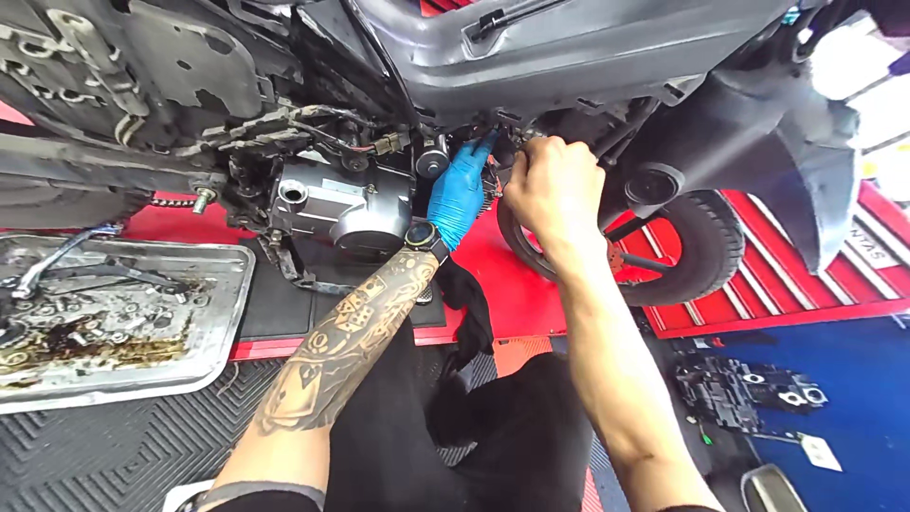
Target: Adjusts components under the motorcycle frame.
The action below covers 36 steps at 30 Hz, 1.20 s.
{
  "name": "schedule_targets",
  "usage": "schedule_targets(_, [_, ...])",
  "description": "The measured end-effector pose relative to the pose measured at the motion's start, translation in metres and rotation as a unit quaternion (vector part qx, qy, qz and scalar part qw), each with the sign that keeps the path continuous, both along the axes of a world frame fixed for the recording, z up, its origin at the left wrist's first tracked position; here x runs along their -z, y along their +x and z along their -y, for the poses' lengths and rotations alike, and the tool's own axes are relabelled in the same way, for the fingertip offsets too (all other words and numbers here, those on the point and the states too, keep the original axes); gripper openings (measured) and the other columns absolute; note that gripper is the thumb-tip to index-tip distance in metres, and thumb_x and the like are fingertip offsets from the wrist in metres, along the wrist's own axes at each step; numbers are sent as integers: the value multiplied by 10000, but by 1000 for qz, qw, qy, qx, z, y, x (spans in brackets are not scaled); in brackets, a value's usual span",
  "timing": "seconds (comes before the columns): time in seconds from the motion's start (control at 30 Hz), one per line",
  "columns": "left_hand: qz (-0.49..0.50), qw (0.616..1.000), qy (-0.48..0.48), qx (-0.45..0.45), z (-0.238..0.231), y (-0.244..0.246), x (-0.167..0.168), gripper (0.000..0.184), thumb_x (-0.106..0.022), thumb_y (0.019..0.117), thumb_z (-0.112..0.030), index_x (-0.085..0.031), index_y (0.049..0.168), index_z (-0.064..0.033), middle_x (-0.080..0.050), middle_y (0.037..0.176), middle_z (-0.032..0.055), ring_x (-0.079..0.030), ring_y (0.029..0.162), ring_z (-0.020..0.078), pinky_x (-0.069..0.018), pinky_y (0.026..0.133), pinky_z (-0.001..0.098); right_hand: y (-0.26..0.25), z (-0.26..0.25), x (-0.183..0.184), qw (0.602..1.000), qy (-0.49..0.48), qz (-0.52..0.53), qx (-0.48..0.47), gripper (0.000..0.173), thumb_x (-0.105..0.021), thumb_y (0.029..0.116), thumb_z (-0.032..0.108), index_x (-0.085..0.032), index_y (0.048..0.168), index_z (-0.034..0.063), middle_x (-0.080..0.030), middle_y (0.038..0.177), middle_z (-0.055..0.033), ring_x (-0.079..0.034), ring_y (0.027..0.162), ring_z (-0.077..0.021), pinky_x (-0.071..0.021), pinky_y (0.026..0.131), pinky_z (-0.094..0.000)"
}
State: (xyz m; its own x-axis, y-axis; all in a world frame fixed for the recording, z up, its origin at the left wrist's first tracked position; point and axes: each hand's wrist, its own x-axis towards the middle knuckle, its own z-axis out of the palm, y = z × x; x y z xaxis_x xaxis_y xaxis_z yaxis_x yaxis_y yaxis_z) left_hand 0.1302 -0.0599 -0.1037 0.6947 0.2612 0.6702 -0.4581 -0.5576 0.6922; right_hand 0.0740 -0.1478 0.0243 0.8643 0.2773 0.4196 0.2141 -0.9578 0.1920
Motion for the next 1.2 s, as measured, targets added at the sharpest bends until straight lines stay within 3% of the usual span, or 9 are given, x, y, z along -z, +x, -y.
schedule_targets(0.23, [-6, 1000, 1, -6, 1, 0, -1, 504, -477, 981, 18, -612, 1442, -133, -629, 1393, 156, -645, 1240, 274, -535, 1028, 395, 4, -11, 3, 999, 1, -33, 34, 264, -530, 953, 263, -665, 882, 47, -684, 843, -200, -699, 846, -421, -487, 615, -594])
schedule_targets(0.37, [25, 1000, -1, -8, 1, 2, 1, 503, -507, 966, 47, -614, 1435, -99, -647, 1368, 159, -640, 1251, 264, -513, 1065, 373, 11, 1, 49, 995, 51, -86, 5, 251, -556, 985, 191, -592, 1113, -22, -663, 862, -246, -697, 821, -453, -524, 602, -599])
schedule_targets(0.43, [16, 1000, 0, -7, 2, -3, 2, 521, -505, 963, 53, -603, 1449, -109, -632, 1398, 153, -633, 1267, 263, -513, 1068, 376, 17, 9, 66, 993, 64, -95, -3, 264, -555, 990, 172, -574, 1163, -26, -660, 859, -244, -696, 820, -449, -529, 610, -592])
schedule_targets(0.53, [-8, 1000, 9, 13, -2, -19, 4, 599, -517, 949, 101, -515, 1515, -94, -553, 1474, 177, -605, 1281, 313, -508, 1066, 404, 10, 19, 69, 997, 42, -60, -11, 241, -505, 1012, 216, -608, 1104, 18, -666, 786, -197, -703, 759, -420, -521, 577, -568])
schedule_targets(0.63, [18, 1000, -4, -12, 1, -2, 1, 580, -492, 929, 92, -596, 1459, -120, -634, 1391, 152, -644, 1244, 267, -532, 1031, 379, -6, 27, 57, 998, 48, 17, -30, 269, -447, 1046, 266, -628, 1021, 69, -620, 682, -145, -663, 624, -370, -472, 480, -525])
schedule_targets(0.83, [20, 1000, -2, -14, 2, 2, 2, 536, -474, 961, 44, -609, 1448, -135, -639, 1386, 139, -652, 1233, 250, -543, 1021, 368, 4, 10, 16, 1000, 21, -14, -18, 303, -491, 976, 287, -650, 830, 74, -658, 760, -154, -687, 768, -378, -466, 567, -561])
schedule_targets(1.0, [6, 1000, -4, -6, 2, 2, 2, 485, -472, 999, 1, -615, 1440, -139, -625, 1407, 138, -643, 1247, 246, -534, 1032, 363, 5, -7, 1, 999, 18, -48, 8, 266, -546, 925, 262, -646, 787, 57, -660, 797, -174, -683, 811, -389, -467, 592, -575])
schedule_targets(1.07, [13, 1000, -2, -5, 1, 2, 3, 498, -500, 979, 6, -612, 1444, -135, -633, 1390, 140, -652, 1226, 244, -544, 1015, 359, 6, -9, 14, 999, 25, -44, 15, 247, -560, 925, 246, -646, 826, 37, -666, 802, -190, -690, 805, -404, -482, 595, -579])
schedule_targets(1.2, [4, 1000, 19, 2, -1, 0, 1, 547, -567, 957, 16, -562, 1486, -120, -605, 1427, 143, -615, 1288, 245, -511, 1068, 355, 35, -5, 54, 989, 74, -127, 27, 302, -570, 948, 217, -608, 1152, -3, -692, 956, -215, -708, 925, -412, -550, 727, -596])
